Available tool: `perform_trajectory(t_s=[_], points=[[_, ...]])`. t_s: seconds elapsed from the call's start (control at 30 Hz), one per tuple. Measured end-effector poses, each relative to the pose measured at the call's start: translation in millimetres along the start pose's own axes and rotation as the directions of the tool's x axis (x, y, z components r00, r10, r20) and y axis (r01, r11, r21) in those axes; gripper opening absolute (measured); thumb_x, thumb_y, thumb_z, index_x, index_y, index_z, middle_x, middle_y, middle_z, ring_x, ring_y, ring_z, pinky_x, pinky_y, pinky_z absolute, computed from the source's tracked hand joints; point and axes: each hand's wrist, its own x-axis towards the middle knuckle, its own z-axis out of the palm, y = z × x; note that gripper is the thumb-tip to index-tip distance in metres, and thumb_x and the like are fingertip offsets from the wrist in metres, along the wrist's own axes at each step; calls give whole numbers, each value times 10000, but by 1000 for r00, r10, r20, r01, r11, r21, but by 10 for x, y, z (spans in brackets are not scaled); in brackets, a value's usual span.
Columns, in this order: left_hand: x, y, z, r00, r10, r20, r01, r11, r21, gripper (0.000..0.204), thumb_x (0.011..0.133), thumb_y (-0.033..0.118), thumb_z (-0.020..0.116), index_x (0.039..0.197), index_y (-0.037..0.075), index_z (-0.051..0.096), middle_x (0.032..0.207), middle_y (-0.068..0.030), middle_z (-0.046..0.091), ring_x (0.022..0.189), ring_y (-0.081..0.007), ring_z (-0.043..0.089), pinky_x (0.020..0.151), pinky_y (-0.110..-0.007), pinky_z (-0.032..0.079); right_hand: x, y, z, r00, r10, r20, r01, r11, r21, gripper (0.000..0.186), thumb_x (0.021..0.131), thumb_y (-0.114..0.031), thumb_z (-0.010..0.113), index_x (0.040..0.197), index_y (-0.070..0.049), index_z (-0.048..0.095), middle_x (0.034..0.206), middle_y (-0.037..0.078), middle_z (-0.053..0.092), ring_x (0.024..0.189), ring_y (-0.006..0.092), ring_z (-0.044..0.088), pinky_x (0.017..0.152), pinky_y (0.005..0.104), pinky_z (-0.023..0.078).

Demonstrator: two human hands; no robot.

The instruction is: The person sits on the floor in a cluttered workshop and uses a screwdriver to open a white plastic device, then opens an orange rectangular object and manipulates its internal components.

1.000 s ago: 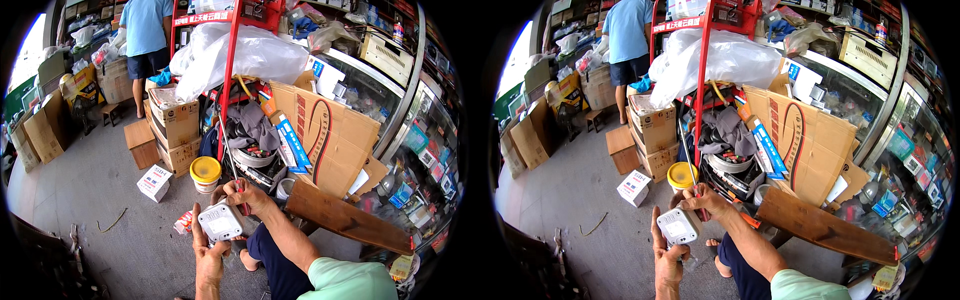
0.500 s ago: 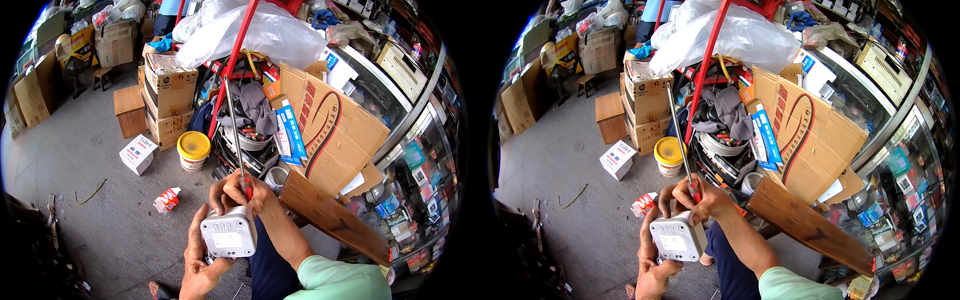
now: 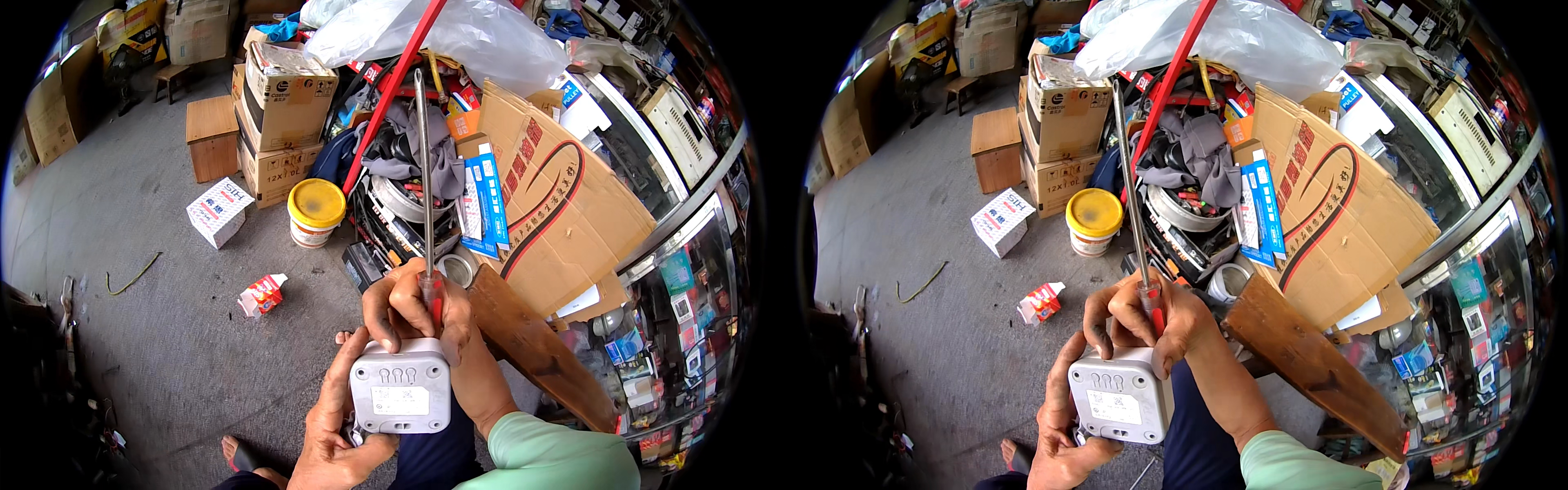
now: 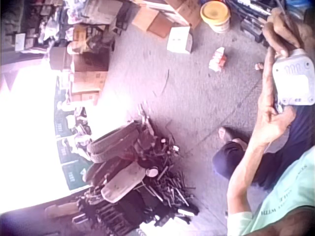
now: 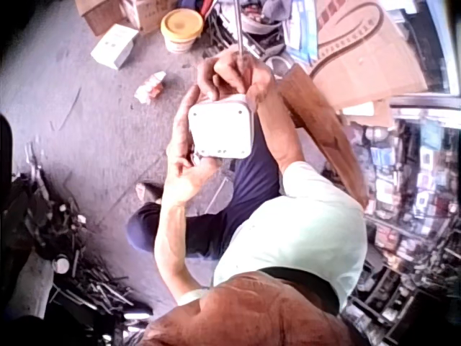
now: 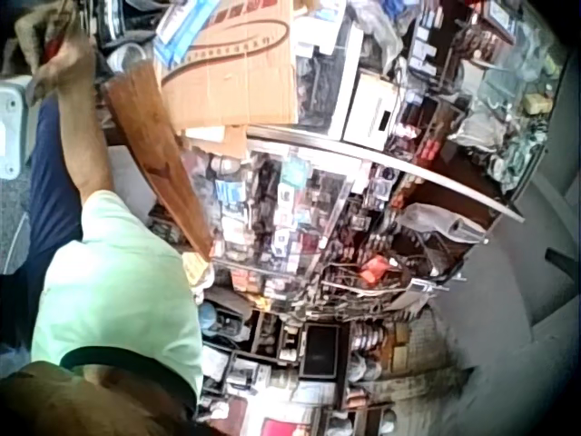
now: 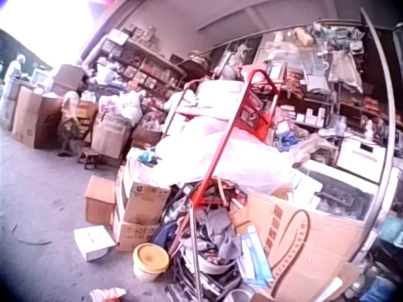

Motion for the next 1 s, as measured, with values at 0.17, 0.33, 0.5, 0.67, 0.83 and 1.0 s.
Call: perform_trajectory(t_s=[0.17,0.33,0.5,0.67,0.83,1.0], points=[[6,-55,-69,996,54,-71,-41,983,182,993,540,16,585,1448,24,183,1221,-97,529,1150,-194,513,992,-329,357,12,72,-68,1000,-5,-18,5,1000,20,424,512,-219,894,580,-22,524,931,234,563,545,116,584,456,185,453],[2,-32,-94,996,81,26,-84,981,178,906,637,-60,552,1458,54,186,1309,-127,476,1251,-214,433,1053,-346,260,-31,40,-14,994,-2,-110,4,1000,15,453,515,-285,894,584,-21,532,904,247,571,463,84,526,410,164,416],[-15,-20,-106,995,103,14,-104,987,119,905,645,-76,546,1461,60,177,1293,-123,489,1224,-208,458,1022,-339,314,41,48,22,992,28,-123,-32,999,-28,444,511,-282,892,577,-25,535,894,238,571,532,109,555,457,172,443],[-27,-38,-50,998,42,-52,-39,997,68,992,567,-29,603,1458,60,176,1257,-101,520,1176,-200,501,993,-337,366,21,-27,69,988,71,-137,-83,993,-81,449,482,-275,900,560,-39,527,896,220,576,618,132,573,512,184,464],[-18,-72,-31,993,-8,-116,14,999,49,1052,505,-24,621,1457,73,185,1231,-84,544,1154,-202,526,988,-341,387,27,-75,125,981,95,-169,-110,990,-84,440,492,-255,897,562,-45,516,908,217,581,640,122,560,520,185,456],[63,-139,24,992,0,-128,9,997,72,1063,483,-33,611,1455,76,193,1228,-91,548,1148,-208,532,987,-345,394,-84,-152,88,976,94,-195,-112,990,-82,422,500,-227,885,562,-54,504,906,214,584,604,105,534,510,183,437]])
